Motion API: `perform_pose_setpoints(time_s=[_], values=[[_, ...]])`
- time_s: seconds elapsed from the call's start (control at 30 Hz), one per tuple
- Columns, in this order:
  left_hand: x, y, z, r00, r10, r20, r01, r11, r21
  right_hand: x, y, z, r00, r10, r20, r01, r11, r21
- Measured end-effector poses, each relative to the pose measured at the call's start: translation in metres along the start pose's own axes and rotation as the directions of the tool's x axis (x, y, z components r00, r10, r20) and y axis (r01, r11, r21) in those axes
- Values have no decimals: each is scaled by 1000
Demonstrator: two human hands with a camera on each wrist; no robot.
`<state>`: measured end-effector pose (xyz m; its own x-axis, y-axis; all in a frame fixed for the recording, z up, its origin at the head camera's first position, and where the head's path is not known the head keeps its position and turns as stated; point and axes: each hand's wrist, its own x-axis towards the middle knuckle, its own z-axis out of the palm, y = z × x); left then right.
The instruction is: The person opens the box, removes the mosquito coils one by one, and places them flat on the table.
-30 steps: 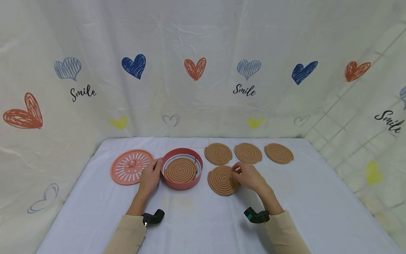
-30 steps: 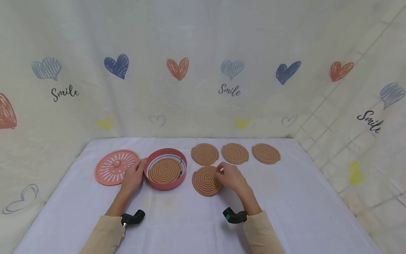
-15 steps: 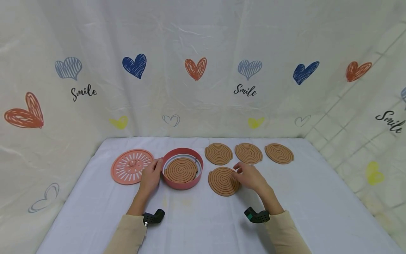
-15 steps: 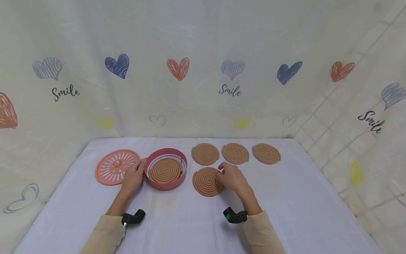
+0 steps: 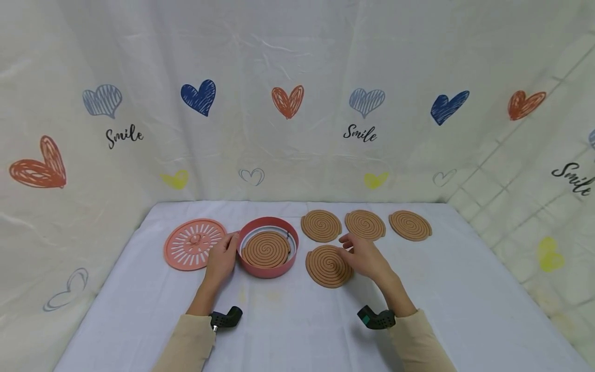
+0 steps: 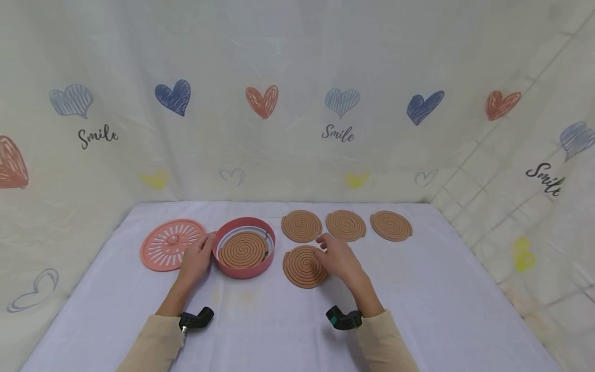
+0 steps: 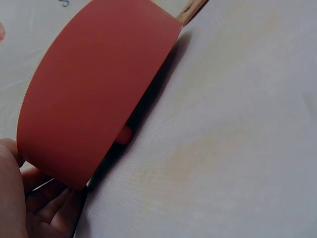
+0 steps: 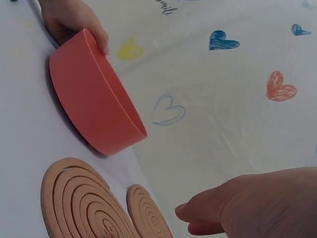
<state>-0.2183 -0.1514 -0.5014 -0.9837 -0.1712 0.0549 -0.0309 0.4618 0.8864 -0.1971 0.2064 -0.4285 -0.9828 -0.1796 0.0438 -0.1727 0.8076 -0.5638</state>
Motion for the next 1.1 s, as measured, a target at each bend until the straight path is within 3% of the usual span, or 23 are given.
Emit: perform_pose_setpoints(time_s=[0.63,1.1], values=[[0,-3,2,1000,5,-2,-5,1000,-6,-3,-29,0,991,-79,-111,82,997,17],[0,-1,0,1000,-3,-1,3,1000,-17,2,-51,9,985,-127,-118,139,985,101]])
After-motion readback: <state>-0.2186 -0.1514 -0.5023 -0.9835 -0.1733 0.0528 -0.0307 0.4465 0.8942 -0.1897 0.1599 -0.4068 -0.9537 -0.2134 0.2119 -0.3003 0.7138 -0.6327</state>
